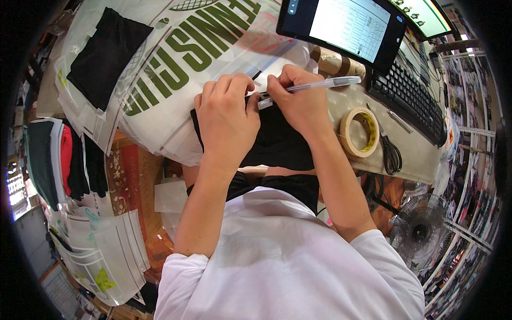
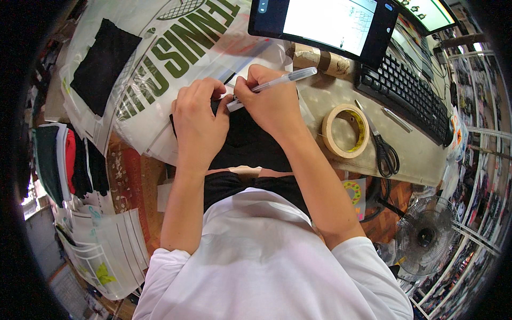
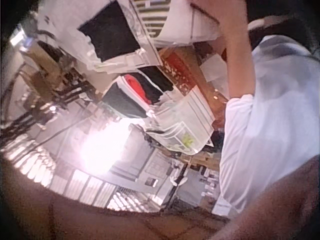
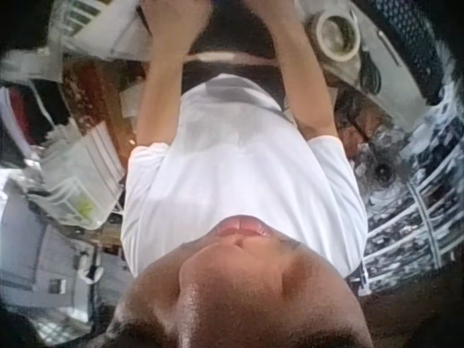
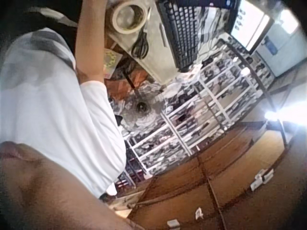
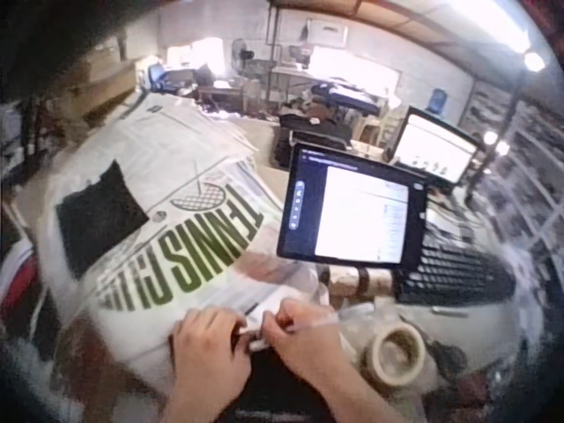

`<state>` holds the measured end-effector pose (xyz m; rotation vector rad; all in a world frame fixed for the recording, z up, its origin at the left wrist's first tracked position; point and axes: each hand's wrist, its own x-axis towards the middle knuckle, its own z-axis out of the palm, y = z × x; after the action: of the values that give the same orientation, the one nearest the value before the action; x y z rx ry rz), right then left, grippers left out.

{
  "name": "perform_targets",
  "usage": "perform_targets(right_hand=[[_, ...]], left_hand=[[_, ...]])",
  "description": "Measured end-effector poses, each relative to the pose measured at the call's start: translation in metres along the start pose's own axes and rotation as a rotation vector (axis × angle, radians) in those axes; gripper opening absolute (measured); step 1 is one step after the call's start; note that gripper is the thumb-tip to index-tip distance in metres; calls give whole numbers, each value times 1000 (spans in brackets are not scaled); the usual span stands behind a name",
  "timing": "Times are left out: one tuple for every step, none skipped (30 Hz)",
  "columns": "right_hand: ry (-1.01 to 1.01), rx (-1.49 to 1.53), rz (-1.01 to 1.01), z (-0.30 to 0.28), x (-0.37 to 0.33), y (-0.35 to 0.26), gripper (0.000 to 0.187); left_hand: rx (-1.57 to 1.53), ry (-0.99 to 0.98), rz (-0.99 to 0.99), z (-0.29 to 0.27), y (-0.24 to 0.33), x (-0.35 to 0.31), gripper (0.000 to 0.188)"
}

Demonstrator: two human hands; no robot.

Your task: The person packs black shorts into clear plastic bags at a cluttered counter. They place each pair of shorts into a bag, seal it with tape, and write on the bag with a marker. The person repeats this process for multiple pairs of shorts, organizing them on the counter.

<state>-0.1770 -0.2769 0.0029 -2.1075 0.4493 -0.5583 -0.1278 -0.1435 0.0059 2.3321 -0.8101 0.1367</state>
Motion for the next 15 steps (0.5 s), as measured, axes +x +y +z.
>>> perform_targets(right_hand=[[1,-11,-16,0,0,0,30],[1,-23,-35,0,0,1,30],[2,-34,-54,0,0,2,29],[-5,-41,-47,-1,1,1,29],[-11,-47,-40,-2,1,0,29],[-18,-53,-33,-2,1,-1,29],[-23,-74,-37,-3,1,-2,29],[-27,-97,-42,-4,1,-2,29],[-32,-120,-46,-4,1,-3,29],[-22,-68,-30,-3,1,-2,29],[-11,-18,-11,-1,1,1,29],[0,33,7,0,1,2,29],[10,-15,-28,0,1,1,29],[17,-62,-65,-1,1,-1,29],[24,-110,-102,0,1,-2,29]], left_hand=[[2,0,1,0,0,0,16],[4,2,1,0,0,0,16],[6,4,2,0,0,0,17],[8,7,6,0,0,-1,16],[12,11,10,0,0,-1,16],[16,15,14,0,0,-1,16],[15,23,15,1,0,-1,16],[14,32,18,2,0,-1,15],[13,40,20,2,0,-1,15],[22,42,20,2,0,-2,14],[29,41,22,3,0,-2,14],[37,41,24,3,1,-2,14],[41,41,27,2,1,-2,13],[46,43,27,2,1,-2,13],[52,45,27,1,2,-2,13]])
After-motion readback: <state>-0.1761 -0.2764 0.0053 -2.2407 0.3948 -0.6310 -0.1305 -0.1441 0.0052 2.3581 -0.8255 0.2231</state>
